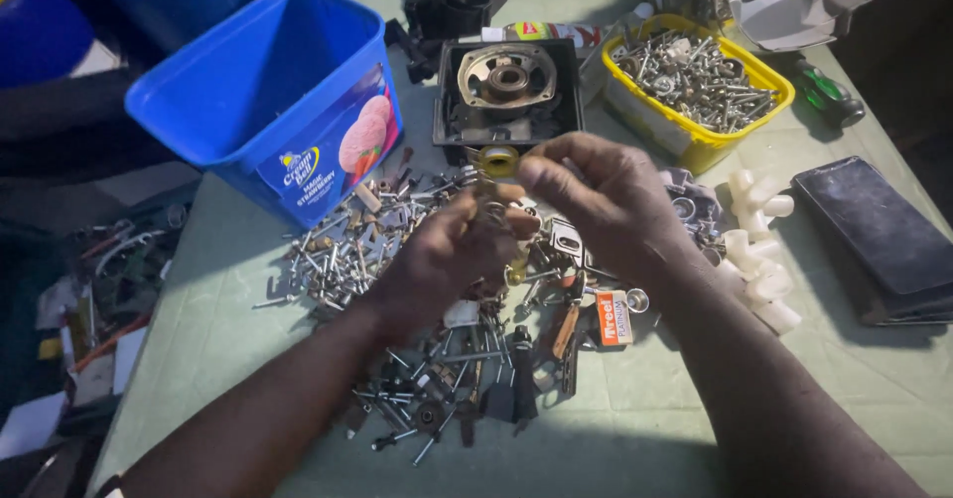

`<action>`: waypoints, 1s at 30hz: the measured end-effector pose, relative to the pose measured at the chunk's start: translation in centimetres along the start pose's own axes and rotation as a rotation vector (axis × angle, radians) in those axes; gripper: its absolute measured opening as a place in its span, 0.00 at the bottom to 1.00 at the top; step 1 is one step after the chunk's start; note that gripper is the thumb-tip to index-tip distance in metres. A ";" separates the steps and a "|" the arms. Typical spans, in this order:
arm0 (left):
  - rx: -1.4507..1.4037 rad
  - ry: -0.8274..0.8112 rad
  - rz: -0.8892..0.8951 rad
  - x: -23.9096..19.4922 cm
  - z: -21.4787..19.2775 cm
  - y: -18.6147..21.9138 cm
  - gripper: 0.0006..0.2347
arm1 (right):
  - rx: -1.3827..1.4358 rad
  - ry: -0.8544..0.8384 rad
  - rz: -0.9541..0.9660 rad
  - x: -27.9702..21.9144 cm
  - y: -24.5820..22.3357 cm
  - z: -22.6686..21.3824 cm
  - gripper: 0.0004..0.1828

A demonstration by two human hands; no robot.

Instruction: Sorting various metal fasteners and components from a central pile into a blue plastic bin.

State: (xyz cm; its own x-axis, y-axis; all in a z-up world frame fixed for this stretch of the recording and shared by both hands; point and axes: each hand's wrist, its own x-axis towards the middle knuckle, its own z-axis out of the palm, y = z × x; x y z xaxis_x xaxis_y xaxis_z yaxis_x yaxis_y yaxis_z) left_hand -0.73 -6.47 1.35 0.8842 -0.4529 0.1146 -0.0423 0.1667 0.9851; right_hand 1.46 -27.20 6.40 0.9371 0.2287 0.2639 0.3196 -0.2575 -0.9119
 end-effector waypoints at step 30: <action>-0.255 0.378 0.256 0.3 -5.9 6.5 0.22 | -0.181 0.174 0.068 0.7 0.7 -0.6 0.18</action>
State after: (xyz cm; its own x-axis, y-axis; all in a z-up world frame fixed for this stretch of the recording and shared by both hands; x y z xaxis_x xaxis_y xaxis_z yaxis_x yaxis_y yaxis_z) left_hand 1.99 -0.40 7.01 0.9686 -0.0294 0.2467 -0.2060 0.4598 0.8638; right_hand 2.42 -27.78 6.11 0.9623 0.0442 0.2684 0.2605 -0.4340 -0.8624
